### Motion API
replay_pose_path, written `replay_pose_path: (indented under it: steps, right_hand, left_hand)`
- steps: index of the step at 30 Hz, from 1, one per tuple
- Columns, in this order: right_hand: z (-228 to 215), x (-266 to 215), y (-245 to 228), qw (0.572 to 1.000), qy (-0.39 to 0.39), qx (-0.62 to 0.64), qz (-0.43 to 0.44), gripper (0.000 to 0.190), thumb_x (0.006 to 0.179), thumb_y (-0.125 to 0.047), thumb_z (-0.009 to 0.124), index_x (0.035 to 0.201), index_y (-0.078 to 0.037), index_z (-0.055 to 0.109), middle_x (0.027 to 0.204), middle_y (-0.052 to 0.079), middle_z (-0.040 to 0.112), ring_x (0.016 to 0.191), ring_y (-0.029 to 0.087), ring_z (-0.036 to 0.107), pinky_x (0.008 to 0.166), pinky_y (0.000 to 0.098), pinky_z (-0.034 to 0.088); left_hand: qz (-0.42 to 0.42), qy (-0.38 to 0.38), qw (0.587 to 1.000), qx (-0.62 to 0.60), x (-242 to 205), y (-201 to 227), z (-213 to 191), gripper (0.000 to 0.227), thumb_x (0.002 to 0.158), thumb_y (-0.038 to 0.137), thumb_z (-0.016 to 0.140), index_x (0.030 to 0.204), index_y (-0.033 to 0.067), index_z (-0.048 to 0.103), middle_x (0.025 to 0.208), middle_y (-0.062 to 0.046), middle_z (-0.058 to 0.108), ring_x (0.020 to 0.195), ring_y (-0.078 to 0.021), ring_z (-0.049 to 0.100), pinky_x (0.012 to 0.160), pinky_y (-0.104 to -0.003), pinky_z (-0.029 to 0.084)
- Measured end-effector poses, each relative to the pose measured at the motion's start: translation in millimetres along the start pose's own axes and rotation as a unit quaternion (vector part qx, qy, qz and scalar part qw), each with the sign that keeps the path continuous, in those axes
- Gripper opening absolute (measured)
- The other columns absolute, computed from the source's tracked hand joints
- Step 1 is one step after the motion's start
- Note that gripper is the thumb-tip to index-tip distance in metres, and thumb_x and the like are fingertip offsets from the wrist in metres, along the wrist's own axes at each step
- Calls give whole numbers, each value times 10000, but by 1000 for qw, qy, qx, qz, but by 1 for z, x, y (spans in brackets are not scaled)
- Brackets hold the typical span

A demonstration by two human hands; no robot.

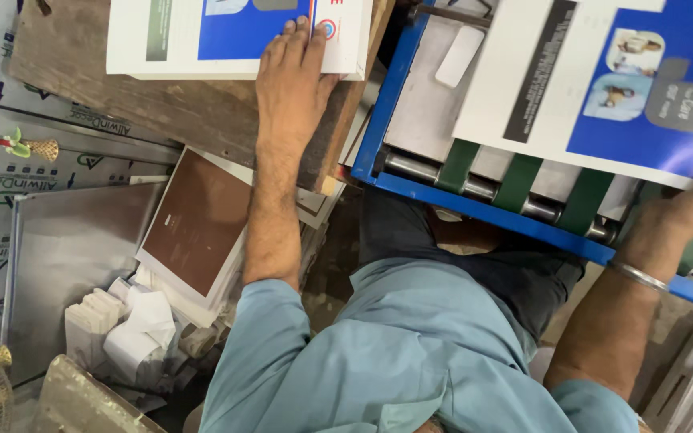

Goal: The person sits on the floor and repeatedly feeds printed documents into a blue and green laminating machine. They pick up each document from a stack on a wooden board to their left, insert it into the machine's rollers, and retrieve the laminated sheet as it exits.

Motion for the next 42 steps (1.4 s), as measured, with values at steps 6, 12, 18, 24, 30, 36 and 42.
replay_pose_path:
  steps: [6,12,18,24,30,36,42]
  right_hand:
    - [-45,1,3,994,-17,-79,-79,193,1011,-28,519,1073,104,646,1103,242,745,1009,344,786,924,475,716]
    - [-103,-37,13,988,58,-106,-98,233,997,18,604,1209,27,507,1237,233,676,1126,319,738,991,459,685]
    - [-134,-77,14,982,-65,-142,-108,343,1098,32,552,1424,128,505,1403,248,633,1261,335,700,1106,454,628]
    - [-133,-50,19,986,-26,-125,-104,337,1082,37,579,1392,132,486,1374,276,656,1227,361,739,1075,473,690]
    - [-111,-3,38,990,1,-98,-101,297,1058,2,611,1302,81,462,1300,283,669,1165,378,763,987,517,730]
    - [-95,17,43,997,-51,-55,-12,380,1054,49,577,1427,101,528,1344,254,668,1204,365,761,1054,498,710]
    - [-96,5,38,980,-85,-151,101,350,1127,-149,518,1425,34,510,1224,231,707,1036,358,779,875,467,699]
  left_hand:
    - [5,29,999,-22,3,1,-14,568,834,247,886,1328,58,680,1299,-132,689,1228,-331,618,1020,-479,480]
    - [9,29,993,-116,5,-7,-27,489,888,296,908,1289,88,721,1270,-91,707,1194,-308,619,1016,-447,468]
    - [22,107,988,-109,0,-9,-8,602,795,292,953,1305,93,704,1306,-85,669,1201,-293,583,1039,-448,438]
    - [18,117,985,-127,-5,-13,-1,609,834,347,965,1305,82,686,1350,-86,648,1213,-296,559,1047,-447,443]
    - [7,115,987,-116,-7,-9,0,488,971,347,858,1333,76,674,1371,-90,643,1257,-306,555,1086,-466,429]
    - [31,158,985,-66,-7,-9,0,505,974,414,803,1323,73,673,1390,-127,606,1344,-332,510,1126,-508,383]
    - [-3,132,988,-77,-9,-13,6,528,955,367,829,1347,59,654,1394,-157,608,1353,-347,534,1145,-504,392]
Point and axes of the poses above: each hand's wrist, its own x-axis towards the middle knuckle, its own z-axis out of the palm, y = z × x, the point moved 2 cm from there along x, towards the middle knuckle
